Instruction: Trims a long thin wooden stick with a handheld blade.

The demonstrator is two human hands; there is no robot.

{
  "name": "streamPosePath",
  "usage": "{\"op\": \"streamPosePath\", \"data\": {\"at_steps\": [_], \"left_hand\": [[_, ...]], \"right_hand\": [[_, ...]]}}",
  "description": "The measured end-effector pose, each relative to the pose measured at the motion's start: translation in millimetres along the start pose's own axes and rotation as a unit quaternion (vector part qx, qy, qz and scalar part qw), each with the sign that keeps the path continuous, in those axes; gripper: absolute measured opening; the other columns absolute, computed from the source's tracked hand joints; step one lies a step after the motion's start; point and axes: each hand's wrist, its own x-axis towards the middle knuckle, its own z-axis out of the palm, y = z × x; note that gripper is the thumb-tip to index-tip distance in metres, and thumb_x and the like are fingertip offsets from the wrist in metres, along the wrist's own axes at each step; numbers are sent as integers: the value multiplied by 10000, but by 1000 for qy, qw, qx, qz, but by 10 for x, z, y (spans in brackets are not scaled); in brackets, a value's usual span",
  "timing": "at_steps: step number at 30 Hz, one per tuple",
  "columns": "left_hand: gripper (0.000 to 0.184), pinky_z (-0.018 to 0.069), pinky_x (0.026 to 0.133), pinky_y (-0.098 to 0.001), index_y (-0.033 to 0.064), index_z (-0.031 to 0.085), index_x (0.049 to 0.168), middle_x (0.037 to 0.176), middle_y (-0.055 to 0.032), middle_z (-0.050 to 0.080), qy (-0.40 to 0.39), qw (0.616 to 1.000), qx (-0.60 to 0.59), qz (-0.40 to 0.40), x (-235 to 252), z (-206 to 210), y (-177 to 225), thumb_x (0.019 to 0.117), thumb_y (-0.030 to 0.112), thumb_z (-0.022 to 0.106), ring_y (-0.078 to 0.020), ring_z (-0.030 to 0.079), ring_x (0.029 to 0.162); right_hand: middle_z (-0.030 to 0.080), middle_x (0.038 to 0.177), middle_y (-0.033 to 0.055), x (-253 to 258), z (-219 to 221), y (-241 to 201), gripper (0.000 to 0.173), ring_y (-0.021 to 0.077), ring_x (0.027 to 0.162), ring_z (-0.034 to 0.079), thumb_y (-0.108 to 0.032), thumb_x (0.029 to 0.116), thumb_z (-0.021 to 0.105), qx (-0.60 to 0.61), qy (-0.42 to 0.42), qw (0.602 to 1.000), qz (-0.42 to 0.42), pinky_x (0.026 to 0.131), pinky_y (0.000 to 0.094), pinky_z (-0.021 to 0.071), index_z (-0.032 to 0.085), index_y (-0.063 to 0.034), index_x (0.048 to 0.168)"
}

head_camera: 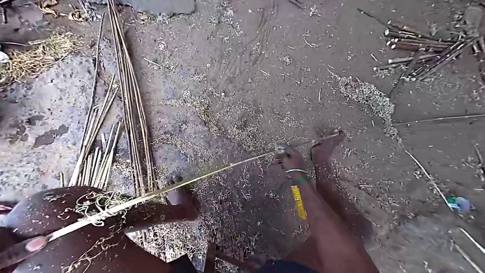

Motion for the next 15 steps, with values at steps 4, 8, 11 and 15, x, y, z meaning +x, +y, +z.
{"op": "streamPosePath", "data": {"at_steps": [4, 8, 11, 15], "left_hand": [[114, 394, 446, -165, 93, 554, 796, 521, 88, 493, 6, 997, 33, 70, 383, -416, -700, 903, 84, 516, -7, 456, 418], [215, 361, 395, -183, 213, 572, 686, 482, 75, 488, 16, 993, 92, 72, 382, -481, -774, 888, 286, 558, -21, 441, 385], [303, 358, 393, -204, 239, 531, 626, 468, 97, 464, 42, 983, 138, 114, 425, -482, -806, 883, 392, 575, -20, 445, 388], [429, 351, 358, -219, 222, 574, 613, 444, 41, 464, 52, 976, 130, 167, 473, -521, -1051, 896, 544, 604, -60, 435, 351]], "right_hand": [[730, 964, 150, -643, 751, -491, 451, 226, 645, 686, -269, 1130, 373, 109, 34, 993, 10, 573, 406, 583, 380, -112, 1553], [730, 778, 72, -2297, 2081, -1924, 418, 189, 598, 677, -21, 943, 581, 114, -29, 966, -228, 572, 402, 587, 627, -4, 1358], [773, 876, 50, -2024, 1841, -1744, 391, 198, 690, 732, -72, 969, 581, 63, -87, 948, -300, 641, 433, 615, 688, -135, 1340], [750, 1012, 158, -509, 588, -529, 412, 282, 767, 736, -190, 1107, 450, 30, -23, 992, -123, 671, 487, 615, 480, -69, 1500]]}}
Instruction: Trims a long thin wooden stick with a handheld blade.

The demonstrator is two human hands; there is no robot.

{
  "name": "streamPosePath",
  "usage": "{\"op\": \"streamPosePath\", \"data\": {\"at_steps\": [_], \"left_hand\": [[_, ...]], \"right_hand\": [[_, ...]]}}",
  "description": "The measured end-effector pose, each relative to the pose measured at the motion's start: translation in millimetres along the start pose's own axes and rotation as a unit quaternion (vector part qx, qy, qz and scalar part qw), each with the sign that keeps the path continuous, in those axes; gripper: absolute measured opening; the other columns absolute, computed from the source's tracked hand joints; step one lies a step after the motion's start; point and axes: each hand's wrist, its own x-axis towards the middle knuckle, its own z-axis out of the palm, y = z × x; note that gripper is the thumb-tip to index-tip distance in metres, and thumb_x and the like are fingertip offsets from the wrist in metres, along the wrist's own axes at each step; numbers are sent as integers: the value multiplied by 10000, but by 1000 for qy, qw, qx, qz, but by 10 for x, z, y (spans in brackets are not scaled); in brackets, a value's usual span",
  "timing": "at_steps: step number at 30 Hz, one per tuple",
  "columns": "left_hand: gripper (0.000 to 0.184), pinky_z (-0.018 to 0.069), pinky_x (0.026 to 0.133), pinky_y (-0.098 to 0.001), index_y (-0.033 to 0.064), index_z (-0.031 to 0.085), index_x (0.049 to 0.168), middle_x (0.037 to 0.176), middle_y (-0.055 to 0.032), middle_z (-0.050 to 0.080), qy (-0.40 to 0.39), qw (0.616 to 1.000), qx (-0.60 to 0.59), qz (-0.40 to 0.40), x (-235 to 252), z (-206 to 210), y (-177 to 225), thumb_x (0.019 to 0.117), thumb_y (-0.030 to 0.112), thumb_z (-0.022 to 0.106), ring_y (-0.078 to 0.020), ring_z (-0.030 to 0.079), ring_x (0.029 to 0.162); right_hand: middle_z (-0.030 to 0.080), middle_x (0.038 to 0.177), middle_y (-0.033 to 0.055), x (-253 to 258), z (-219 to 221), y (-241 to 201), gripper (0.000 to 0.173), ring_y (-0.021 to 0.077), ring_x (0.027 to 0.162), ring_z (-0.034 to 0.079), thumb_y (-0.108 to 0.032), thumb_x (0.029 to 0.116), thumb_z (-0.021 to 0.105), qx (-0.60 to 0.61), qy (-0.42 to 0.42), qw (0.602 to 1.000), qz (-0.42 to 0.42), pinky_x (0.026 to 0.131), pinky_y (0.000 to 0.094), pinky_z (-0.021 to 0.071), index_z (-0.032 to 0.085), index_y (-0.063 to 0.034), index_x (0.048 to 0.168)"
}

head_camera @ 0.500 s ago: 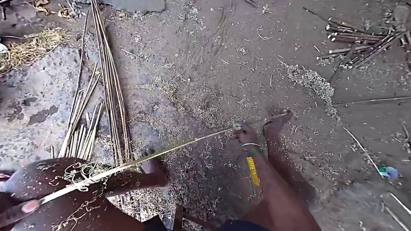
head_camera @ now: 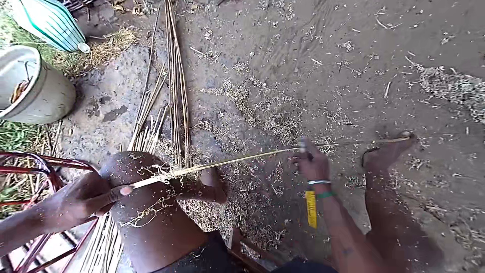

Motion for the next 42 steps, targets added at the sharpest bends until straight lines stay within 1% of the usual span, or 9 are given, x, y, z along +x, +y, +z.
{"op": "streamPosePath", "data": {"at_steps": [4, 9, 14, 18, 22, 25, 34, 38, 42], "left_hand": [[390, 315, 372, -188, 191, 587, 621, 448, 31, 457, -101, 992, -52, -51, 103, -70, 275, 945, 407, 558, -43, 404, 359], [401, 275, 358, -164, 154, 494, 645, 453, 54, 398, -157, 964, -102, -190, 136, -77, 749, 1033, 199, 407, -28, 350, 354], [431, 258, 342, -155, 209, 508, 579, 430, 68, 405, -139, 974, -128, -129, 126, -99, 274, 985, 352, 498, -7, 348, 338], [357, 290, 367, -179, 153, 582, 662, 455, 29, 431, -119, 983, -92, -109, 80, -30, 325, 981, 303, 524, -47, 375, 360], [372, 321, 387, -215, 166, 594, 631, 449, 17, 461, -84, 995, 5, -59, 95, -3, 395, 942, 368, 560, -64, 404, 364], [363, 323, 372, -199, 210, 593, 638, 462, 40, 480, -70, 996, -12, -45, 103, -2, 291, 922, 435, 582, -44, 413, 362], [471, 302, 369, -312, 178, 442, 501, 424, 27, 390, 47, 973, 221, 50, -116, 98, 337, 909, 376, 567, -91, 416, 367], [421, 365, 411, -342, 127, 491, 539, 454, 11, 431, 29, 973, 228, 9, -118, 84, 472, 921, 284, 578, -121, 473, 408], [267, 490, 691, -394, -213, 591, 817, 677, -250, 578, 22, 969, 223, -105, -141, 249, 1030, 967, 7, 573, -267, 571, 636]], "right_hand": [[712, 991, 166, -294, 551, -378, 469, 248, 722, 722, -203, 1113, 411, 69, 72, 994, 35, 630, 448, 622, 349, -35, 1546], [752, 796, 98, -1556, 1950, -1976, 466, 248, 623, 712, 17, 801, 667, 57, 9, 966, -252, 544, 439, 578, 739, -73, 1253], [764, 983, 171, -500, 629, -581, 410, 337, 750, 742, -46, 1017, 555, -66, -12, 981, -183, 654, 549, 590, 582, -30, 1426], [677, 1101, 198, 51, 149, 260, 477, 270, 788, 729, -212, 1123, 389, 49, 118, 989, 76, 703, 463, 629, 343, -78, 1579], [727, 860, 126, -1228, 1514, -1380, 486, 226, 650, 704, -18, 966, 563, 62, 19, 993, -95, 576, 424, 604, 504, 30, 1446], [717, 732, 76, -1587, 1914, -2006, 527, 245, 549, 668, 3, 765, 684, 20, -30, 964, -265, 466, 438, 532, 738, -122, 1275], [716, 1086, 214, 214, -353, 538, 487, 314, 804, 732, -306, 1129, 365, -30, 44, 985, 163, 711, 517, 605, 343, -100, 1570], [719, 915, 148, -927, 1085, -967, 493, 223, 627, 689, -79, 1040, 530, 99, 16, 995, 23, 554, 412, 603, 417, -32, 1518], [735, 774, 57, -1349, 1523, -1644, 407, 210, 581, 673, -33, 914, 645, 25, -71, 982, -174, 524, 433, 552, 688, -98, 1314]]}}
